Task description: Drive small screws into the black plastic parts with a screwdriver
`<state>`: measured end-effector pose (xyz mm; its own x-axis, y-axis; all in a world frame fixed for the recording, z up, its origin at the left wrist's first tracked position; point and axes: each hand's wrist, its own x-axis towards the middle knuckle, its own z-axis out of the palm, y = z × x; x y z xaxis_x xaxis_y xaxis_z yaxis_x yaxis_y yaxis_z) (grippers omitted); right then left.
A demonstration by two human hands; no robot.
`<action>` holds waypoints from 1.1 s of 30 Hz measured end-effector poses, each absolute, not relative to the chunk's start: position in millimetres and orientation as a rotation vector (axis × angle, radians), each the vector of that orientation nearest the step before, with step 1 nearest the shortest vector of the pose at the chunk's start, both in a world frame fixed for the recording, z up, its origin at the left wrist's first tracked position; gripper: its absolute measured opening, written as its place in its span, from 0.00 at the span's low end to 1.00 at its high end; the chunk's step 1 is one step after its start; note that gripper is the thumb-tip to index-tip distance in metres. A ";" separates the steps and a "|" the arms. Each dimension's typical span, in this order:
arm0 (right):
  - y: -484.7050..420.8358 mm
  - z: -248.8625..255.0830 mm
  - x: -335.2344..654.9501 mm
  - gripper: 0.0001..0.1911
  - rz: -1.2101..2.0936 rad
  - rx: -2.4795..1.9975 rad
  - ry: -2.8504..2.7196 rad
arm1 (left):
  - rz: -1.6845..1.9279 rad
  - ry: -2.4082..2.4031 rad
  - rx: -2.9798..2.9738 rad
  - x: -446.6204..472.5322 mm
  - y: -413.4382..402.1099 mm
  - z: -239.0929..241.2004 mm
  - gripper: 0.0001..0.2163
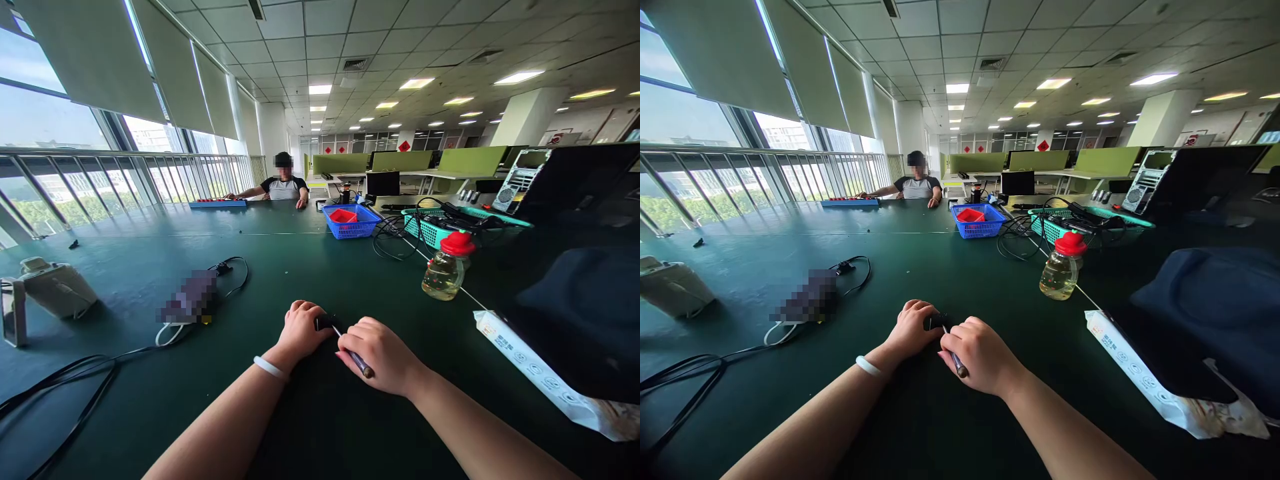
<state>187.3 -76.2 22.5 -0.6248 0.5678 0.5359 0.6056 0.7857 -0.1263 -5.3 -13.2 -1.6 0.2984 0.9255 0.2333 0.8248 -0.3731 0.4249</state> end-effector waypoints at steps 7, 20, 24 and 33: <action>-75.7 26.1 189.2 0.08 -0.091 -0.877 -2.401 | 0.668 1.596 2.355 -5.1 -13.5 -1.9 0.12; -77.0 29.8 189.2 0.08 -0.085 -0.880 -2.412 | 0.639 1.598 2.357 -5.9 -13.8 -1.2 0.12; -75.7 29.7 190.9 0.07 -0.040 -0.851 -2.405 | 0.624 1.597 2.366 -5.8 -13.5 -1.6 0.12; -76.1 30.8 192.1 0.06 -0.021 -0.880 -2.321 | 0.614 1.610 2.380 -5.1 -13.5 -1.4 0.14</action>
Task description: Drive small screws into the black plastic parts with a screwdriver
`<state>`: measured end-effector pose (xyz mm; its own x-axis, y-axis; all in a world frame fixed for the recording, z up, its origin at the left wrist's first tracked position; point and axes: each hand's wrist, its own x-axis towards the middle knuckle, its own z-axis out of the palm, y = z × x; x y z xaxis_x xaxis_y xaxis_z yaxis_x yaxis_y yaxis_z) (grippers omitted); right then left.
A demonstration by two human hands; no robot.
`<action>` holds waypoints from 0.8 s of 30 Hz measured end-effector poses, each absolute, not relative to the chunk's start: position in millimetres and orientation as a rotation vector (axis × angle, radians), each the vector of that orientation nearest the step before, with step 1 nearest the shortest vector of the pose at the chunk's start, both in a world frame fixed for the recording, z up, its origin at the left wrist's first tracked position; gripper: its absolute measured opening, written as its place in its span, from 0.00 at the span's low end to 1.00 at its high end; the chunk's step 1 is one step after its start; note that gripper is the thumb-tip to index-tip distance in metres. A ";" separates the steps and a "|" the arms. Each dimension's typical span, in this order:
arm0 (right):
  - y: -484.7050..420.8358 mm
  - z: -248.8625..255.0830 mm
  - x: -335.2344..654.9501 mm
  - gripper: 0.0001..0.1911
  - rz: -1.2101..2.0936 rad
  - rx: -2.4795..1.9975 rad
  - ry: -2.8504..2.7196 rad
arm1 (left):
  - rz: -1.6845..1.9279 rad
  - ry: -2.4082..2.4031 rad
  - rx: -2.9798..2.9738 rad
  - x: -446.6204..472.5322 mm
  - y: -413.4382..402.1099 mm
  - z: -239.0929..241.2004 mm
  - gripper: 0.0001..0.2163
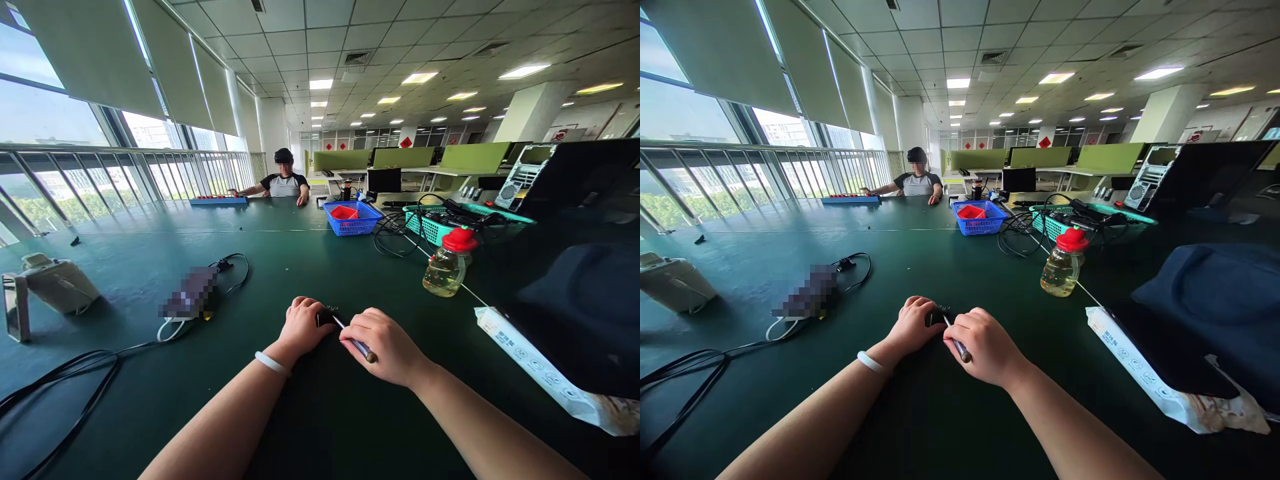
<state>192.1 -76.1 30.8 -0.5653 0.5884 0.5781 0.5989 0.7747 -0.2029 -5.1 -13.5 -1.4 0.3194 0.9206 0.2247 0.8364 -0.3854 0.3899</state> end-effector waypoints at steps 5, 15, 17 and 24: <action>-76.6 33.2 192.4 0.07 -0.026 -0.906 -2.313 | 0.616 1.605 2.377 -5.0 -13.3 -1.7 0.13; -75.6 30.7 194.4 0.08 0.046 -0.890 -2.291 | 0.617 1.583 2.365 -6.0 -12.5 -2.7 0.14; -75.3 30.6 194.9 0.08 0.054 -0.891 -2.286 | 0.617 1.587 2.366 -6.0 -12.7 -2.7 0.14; -75.8 31.8 194.9 0.08 0.043 -0.890 -2.292 | 0.630 1.591 2.371 -5.0 -13.7 -1.6 0.14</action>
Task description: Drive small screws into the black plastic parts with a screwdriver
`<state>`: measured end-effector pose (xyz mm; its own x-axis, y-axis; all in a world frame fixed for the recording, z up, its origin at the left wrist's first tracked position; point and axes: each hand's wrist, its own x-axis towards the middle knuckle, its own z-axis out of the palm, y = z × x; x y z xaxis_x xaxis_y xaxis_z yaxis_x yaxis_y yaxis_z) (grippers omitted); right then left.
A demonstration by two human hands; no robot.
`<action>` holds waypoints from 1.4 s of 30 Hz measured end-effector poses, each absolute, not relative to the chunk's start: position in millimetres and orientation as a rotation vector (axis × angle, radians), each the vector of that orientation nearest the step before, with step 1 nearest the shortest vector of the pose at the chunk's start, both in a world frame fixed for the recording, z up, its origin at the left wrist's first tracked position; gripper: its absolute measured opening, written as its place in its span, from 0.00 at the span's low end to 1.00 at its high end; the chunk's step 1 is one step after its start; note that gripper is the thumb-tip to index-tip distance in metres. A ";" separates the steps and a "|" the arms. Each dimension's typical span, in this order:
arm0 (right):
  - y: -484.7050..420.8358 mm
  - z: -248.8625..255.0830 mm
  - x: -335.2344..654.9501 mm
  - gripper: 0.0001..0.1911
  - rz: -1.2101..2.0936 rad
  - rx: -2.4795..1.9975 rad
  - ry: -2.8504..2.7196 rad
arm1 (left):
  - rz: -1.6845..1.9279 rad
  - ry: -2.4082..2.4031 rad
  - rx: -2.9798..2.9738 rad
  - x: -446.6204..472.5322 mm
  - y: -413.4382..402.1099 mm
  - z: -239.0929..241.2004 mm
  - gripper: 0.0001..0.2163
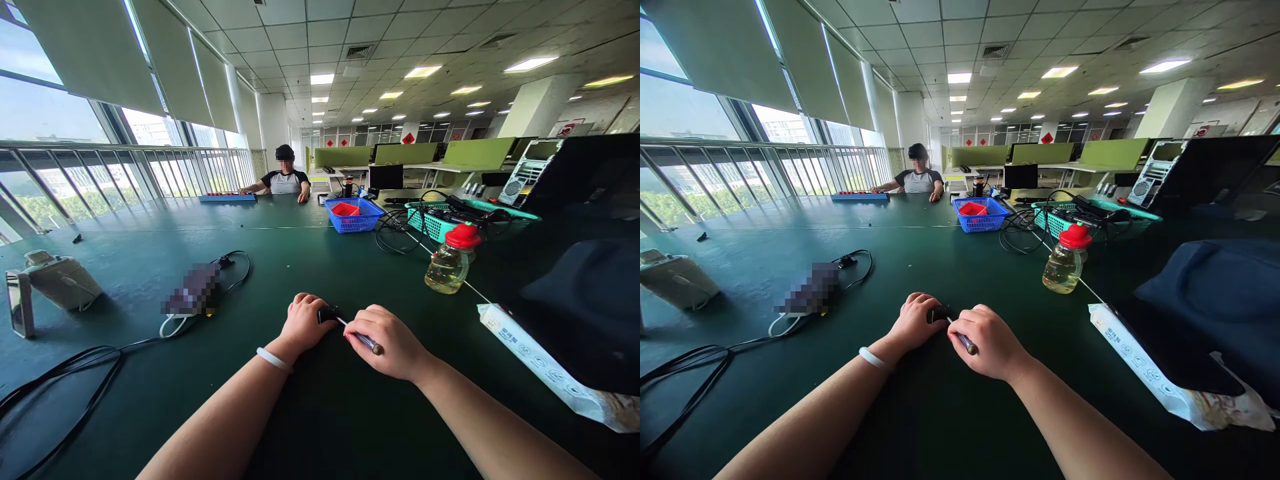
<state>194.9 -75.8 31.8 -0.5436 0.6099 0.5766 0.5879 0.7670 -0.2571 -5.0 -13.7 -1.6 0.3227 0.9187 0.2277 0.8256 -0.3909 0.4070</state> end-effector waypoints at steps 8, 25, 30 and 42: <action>-74.6 30.9 196.7 0.07 0.065 -0.891 -2.264 | 0.622 1.598 2.383 -4.6 -12.4 -2.3 0.14; -72.3 27.3 200.4 0.07 0.130 -0.834 -2.267 | 0.631 1.586 2.397 -3.9 -12.9 -1.5 0.15; -71.9 25.5 197.8 0.06 0.081 -0.852 -2.268 | 0.630 1.583 2.385 -4.0 -12.4 -1.9 0.16; -71.7 22.2 195.1 0.07 0.068 -0.812 -2.299 | 0.647 1.598 2.392 -3.7 -12.3 -3.1 0.14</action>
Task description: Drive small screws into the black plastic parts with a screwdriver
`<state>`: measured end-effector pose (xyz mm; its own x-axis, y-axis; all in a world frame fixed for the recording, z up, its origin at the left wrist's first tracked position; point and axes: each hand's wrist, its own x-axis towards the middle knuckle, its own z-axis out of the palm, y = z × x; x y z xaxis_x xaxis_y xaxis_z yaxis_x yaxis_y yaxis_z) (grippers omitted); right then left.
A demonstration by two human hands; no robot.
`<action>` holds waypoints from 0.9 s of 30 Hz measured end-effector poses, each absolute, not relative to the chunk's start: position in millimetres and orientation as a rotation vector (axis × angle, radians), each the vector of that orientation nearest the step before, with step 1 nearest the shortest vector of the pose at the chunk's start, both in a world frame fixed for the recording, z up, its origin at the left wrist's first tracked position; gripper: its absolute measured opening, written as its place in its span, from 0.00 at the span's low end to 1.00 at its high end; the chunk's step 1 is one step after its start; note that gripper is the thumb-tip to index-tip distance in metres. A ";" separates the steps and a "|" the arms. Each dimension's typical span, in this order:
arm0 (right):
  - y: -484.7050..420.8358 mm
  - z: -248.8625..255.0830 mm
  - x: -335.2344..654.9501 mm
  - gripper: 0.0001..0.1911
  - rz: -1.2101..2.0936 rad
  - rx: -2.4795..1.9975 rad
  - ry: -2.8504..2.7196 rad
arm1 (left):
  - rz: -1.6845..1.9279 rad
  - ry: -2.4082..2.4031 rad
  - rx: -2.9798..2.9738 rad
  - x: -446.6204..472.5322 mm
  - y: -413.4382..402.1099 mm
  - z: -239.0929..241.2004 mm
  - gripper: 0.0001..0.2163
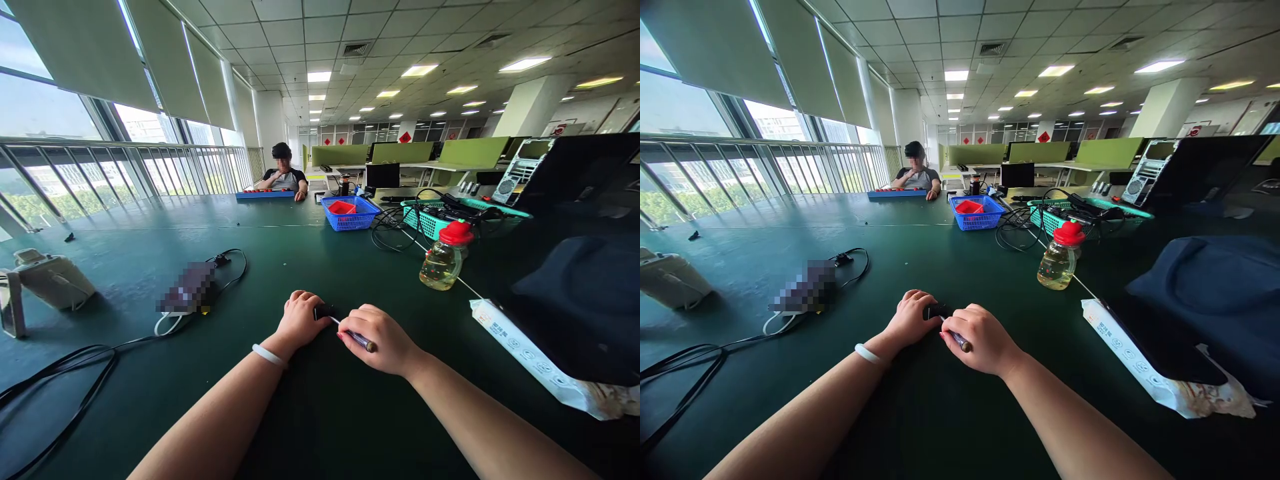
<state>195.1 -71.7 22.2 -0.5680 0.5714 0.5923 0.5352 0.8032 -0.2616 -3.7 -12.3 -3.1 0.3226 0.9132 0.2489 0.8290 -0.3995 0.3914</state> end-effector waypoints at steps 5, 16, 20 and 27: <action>-71.4 21.4 194.6 0.07 0.033 -0.822 -2.327 | 0.642 1.591 2.391 -3.7 -12.4 -2.6 0.14; -72.1 22.8 194.8 0.07 0.021 -0.806 -2.296 | 0.666 1.575 2.383 -4.1 -11.1 -4.3 0.14; -72.4 21.7 194.8 0.07 0.010 -0.820 -2.309 | 0.655 1.579 2.384 -4.0 -11.2 -4.1 0.14; -72.3 21.6 195.7 0.07 -0.025 -0.819 -2.314 | 0.662 1.579 2.375 -3.8 -11.3 -3.9 0.14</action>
